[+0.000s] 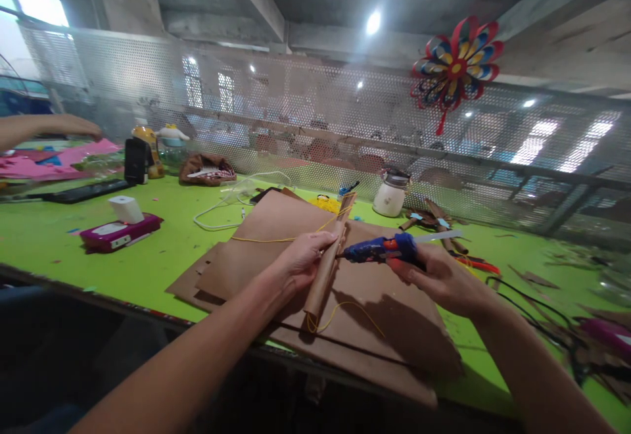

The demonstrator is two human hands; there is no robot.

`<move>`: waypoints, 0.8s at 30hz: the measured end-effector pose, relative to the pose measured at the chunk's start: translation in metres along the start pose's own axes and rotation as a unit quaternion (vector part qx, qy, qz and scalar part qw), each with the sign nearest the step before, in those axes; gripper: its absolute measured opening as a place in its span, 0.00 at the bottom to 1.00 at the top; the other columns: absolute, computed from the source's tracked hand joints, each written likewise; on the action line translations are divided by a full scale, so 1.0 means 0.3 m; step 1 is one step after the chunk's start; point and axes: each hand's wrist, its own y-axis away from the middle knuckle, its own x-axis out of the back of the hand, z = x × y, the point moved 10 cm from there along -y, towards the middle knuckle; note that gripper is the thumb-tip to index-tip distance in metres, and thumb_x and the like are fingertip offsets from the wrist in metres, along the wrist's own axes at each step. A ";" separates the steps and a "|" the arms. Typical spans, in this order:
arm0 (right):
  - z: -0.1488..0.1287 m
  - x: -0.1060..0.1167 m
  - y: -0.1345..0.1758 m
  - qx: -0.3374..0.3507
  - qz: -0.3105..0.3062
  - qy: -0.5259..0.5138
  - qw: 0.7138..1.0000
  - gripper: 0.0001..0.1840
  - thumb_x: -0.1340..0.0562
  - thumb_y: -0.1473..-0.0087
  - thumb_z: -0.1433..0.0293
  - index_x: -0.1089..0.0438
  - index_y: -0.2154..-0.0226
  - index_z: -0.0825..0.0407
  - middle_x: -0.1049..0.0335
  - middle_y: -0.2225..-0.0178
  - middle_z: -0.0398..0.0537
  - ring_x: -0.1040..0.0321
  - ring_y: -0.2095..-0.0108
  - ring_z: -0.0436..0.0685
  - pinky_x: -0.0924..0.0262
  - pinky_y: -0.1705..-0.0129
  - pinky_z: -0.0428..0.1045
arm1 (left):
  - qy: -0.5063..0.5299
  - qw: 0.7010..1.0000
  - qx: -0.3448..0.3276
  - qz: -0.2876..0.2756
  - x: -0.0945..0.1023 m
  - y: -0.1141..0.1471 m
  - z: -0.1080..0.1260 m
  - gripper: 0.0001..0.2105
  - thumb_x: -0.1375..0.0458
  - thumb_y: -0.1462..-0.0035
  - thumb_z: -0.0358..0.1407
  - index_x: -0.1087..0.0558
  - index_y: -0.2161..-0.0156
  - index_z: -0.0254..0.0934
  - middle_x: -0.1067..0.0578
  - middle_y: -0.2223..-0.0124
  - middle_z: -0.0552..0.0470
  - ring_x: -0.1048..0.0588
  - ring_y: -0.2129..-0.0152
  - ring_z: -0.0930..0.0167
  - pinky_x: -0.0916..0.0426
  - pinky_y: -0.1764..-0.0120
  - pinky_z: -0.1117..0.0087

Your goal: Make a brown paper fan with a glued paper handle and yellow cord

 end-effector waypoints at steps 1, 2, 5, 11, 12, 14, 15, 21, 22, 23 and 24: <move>0.002 0.002 -0.002 -0.001 0.002 -0.002 1.000 0.16 0.48 0.43 0.58 0.37 0.73 0.52 0.37 0.77 0.46 0.41 0.76 0.53 0.47 0.73 0.48 | 0.002 1.000 -0.002 -0.006 -0.002 -0.003 -0.001 0.06 0.43 0.48 0.32 0.28 0.66 0.30 0.30 0.76 0.51 0.32 0.83 0.76 0.37 0.78 0.73; 0.003 0.006 -0.005 -0.003 0.006 -0.005 1.000 0.16 0.48 0.43 0.58 0.37 0.73 0.52 0.37 0.77 0.46 0.41 0.76 0.53 0.47 0.74 0.48 | 0.005 1.000 -0.002 -0.016 -0.006 -0.006 -0.003 0.06 0.43 0.48 0.32 0.28 0.66 0.31 0.30 0.76 0.51 0.33 0.83 0.76 0.37 0.78 0.73; 0.005 0.027 -0.015 -0.007 0.033 -0.003 0.999 0.17 0.48 0.43 0.58 0.38 0.75 0.53 0.38 0.78 0.46 0.42 0.76 0.53 0.48 0.74 0.49 | 0.014 0.999 0.002 -0.038 -0.017 -0.012 -0.009 0.06 0.44 0.47 0.32 0.28 0.66 0.31 0.30 0.77 0.51 0.33 0.84 0.75 0.37 0.78 0.73; -0.010 0.022 -0.013 0.001 0.022 -0.006 1.000 0.18 0.48 0.43 0.58 0.37 0.75 0.53 0.38 0.79 0.45 0.43 0.77 0.52 0.48 0.75 0.48 | 0.005 1.000 0.001 -0.019 -0.008 -0.005 -0.004 0.05 0.44 0.47 0.31 0.28 0.67 0.31 0.29 0.76 0.50 0.33 0.83 0.76 0.37 0.77 0.72; -0.012 0.018 -0.011 0.003 0.016 -0.007 1.000 0.17 0.48 0.43 0.58 0.37 0.75 0.53 0.38 0.79 0.45 0.43 0.77 0.52 0.48 0.75 0.48 | 0.005 1.000 0.003 -0.021 -0.008 -0.005 -0.006 0.05 0.43 0.47 0.32 0.28 0.67 0.31 0.29 0.76 0.50 0.32 0.83 0.76 0.37 0.77 0.72; -0.016 0.013 -0.005 0.006 0.009 -0.004 1.000 0.17 0.47 0.43 0.58 0.37 0.75 0.53 0.38 0.79 0.45 0.43 0.77 0.52 0.47 0.75 0.48 | 0.008 1.000 0.008 -0.025 -0.007 -0.008 -0.011 0.06 0.42 0.48 0.33 0.28 0.66 0.32 0.29 0.76 0.50 0.32 0.83 0.75 0.36 0.77 0.72; -0.018 0.012 -0.003 0.007 0.007 -0.003 1.000 0.16 0.47 0.43 0.59 0.37 0.75 0.53 0.38 0.79 0.45 0.43 0.77 0.52 0.47 0.75 0.48 | 0.011 1.000 0.010 -0.025 -0.005 -0.010 -0.014 0.06 0.42 0.48 0.34 0.27 0.66 0.32 0.28 0.76 0.50 0.32 0.83 0.75 0.36 0.77 0.72; -0.035 -0.004 0.007 0.034 -0.019 -0.009 0.999 0.15 0.47 0.43 0.60 0.36 0.72 0.53 0.38 0.78 0.44 0.43 0.76 0.51 0.47 0.75 0.47 | 0.005 1.000 0.004 -0.015 -0.007 -0.009 -0.008 0.06 0.41 0.49 0.33 0.27 0.67 0.31 0.28 0.75 0.50 0.31 0.82 0.75 0.37 0.77 0.72; -0.035 -0.004 0.007 0.034 -0.019 -0.007 0.999 0.15 0.47 0.43 0.59 0.36 0.72 0.53 0.38 0.78 0.45 0.43 0.76 0.51 0.47 0.75 0.47 | 0.001 1.000 0.001 -0.013 -0.008 -0.006 -0.004 0.06 0.41 0.49 0.33 0.27 0.67 0.31 0.28 0.75 0.50 0.32 0.83 0.75 0.37 0.77 0.72; -0.033 -0.003 0.007 0.032 -0.016 -0.004 0.999 0.15 0.47 0.43 0.59 0.36 0.72 0.53 0.39 0.78 0.45 0.43 0.76 0.51 0.48 0.75 0.47 | -0.002 1.000 0.000 -0.009 -0.009 -0.003 -0.001 0.06 0.41 0.50 0.33 0.27 0.67 0.31 0.28 0.75 0.51 0.32 0.83 0.75 0.37 0.78 0.72; -0.030 0.001 0.006 0.030 -0.011 0.000 0.999 0.15 0.47 0.43 0.60 0.36 0.73 0.53 0.39 0.78 0.44 0.44 0.76 0.51 0.48 0.75 0.47 | -0.005 1.000 0.001 -0.004 -0.009 0.000 0.000 0.05 0.41 0.50 0.32 0.28 0.68 0.31 0.29 0.76 0.51 0.32 0.83 0.75 0.37 0.78 0.72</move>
